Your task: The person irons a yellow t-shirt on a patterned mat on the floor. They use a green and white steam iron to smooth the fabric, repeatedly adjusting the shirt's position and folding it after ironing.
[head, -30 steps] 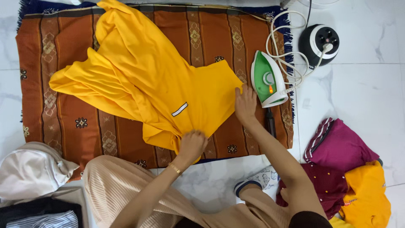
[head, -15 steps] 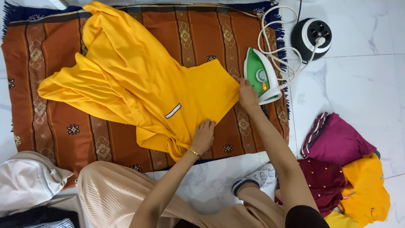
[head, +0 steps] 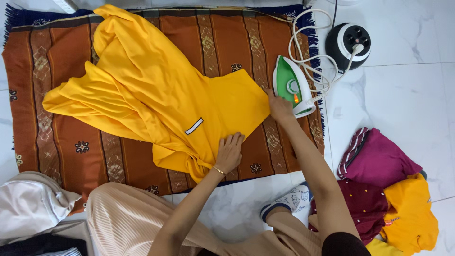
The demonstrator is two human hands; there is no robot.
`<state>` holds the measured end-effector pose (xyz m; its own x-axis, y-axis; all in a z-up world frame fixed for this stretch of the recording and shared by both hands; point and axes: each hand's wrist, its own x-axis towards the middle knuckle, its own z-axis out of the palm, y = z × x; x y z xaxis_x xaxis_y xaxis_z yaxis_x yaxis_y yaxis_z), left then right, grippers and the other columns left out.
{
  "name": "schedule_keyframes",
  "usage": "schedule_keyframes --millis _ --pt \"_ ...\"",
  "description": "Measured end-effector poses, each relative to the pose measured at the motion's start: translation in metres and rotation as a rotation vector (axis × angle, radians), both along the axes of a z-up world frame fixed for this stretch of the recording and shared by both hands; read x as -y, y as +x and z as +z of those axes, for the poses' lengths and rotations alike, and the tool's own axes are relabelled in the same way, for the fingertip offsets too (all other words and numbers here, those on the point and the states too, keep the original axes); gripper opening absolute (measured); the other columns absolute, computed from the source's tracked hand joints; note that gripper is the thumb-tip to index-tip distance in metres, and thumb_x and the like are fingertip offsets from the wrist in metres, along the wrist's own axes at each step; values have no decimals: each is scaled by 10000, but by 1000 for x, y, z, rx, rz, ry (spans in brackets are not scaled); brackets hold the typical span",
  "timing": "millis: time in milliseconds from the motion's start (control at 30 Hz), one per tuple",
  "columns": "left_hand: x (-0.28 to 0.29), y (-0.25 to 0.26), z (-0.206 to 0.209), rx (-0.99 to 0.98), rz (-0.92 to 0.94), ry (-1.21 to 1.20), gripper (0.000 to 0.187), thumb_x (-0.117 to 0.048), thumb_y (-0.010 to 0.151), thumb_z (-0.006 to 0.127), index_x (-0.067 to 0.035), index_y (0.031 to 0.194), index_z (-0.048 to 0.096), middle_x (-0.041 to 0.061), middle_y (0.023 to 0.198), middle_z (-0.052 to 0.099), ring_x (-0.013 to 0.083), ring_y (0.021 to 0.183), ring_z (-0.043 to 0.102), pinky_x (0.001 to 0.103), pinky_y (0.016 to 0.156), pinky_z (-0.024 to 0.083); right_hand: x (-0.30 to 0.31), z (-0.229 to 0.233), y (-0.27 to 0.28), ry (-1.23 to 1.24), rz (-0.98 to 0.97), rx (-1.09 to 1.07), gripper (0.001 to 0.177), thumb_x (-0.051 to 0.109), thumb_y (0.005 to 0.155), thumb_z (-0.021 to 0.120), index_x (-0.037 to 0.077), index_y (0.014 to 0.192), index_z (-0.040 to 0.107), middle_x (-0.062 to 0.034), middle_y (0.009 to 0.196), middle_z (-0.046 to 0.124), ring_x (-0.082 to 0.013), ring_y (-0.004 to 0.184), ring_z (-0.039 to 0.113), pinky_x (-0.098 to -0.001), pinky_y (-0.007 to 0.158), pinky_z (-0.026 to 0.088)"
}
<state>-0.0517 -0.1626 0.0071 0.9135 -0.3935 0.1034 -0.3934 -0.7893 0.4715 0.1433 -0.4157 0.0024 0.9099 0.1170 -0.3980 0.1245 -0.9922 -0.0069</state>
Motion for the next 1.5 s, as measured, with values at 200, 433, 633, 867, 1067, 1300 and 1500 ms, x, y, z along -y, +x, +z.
schedule_keyframes --millis 200,433,633,867,1067,1300,1500 --pt "3 4 -3 -150 -57 38 671 -159 821 828 -76 1445 598 115 1366 582 311 1277 553 491 1024 432 -16 7 -7 -121 -5 68 820 41 1029 655 135 1755 286 -285 1361 694 -457 1075 784 -544 855 654" --pt "1 41 -49 51 153 130 837 -356 911 727 -26 1628 448 221 1717 390 439 1602 318 681 1267 157 -77 -24 -61 288 263 287 671 500 1170 466 244 1766 291 -141 1833 205 -381 1670 260 -606 1326 254" --pt "-6 57 -54 -132 143 453 857 -434 1038 602 35 1714 362 243 1831 247 423 1700 188 740 1341 44 -81 -44 -53 296 245 161 679 504 1176 329 284 1797 163 -16 1885 94 -304 1728 62 -649 1349 12" --pt "-16 161 -84 157 157 383 1031 -574 1013 623 4 1784 257 185 1895 127 326 1758 93 611 1378 49 -91 -44 24 414 284 289 653 459 1211 314 264 1821 184 29 1909 131 -296 1763 89 -669 1391 35" --pt "-46 181 -57 -87 285 403 1485 -971 776 591 56 1761 168 228 1863 43 329 1731 2 687 1330 -1 -111 -35 44 199 233 255 654 536 1180 342 330 1789 226 56 1877 154 -284 1733 94 -684 1355 55" --pt "-47 171 -61 -61 237 504 1489 -1004 792 570 30 1774 142 207 1872 20 325 1735 -19 687 1332 -22 -107 -40 50 304 210 391 579 467 1243 274 310 1800 258 30 1899 155 -263 1769 114 -690 1397 73" --pt "-45 164 -76 3 167 452 1401 -965 793 575 -82 1793 147 110 1881 44 270 1730 7 722 1325 -28 -99 -38 42 126 402 249 661 516 1180 273 276 1789 183 48 1872 144 -235 1718 116 -669 1346 62"
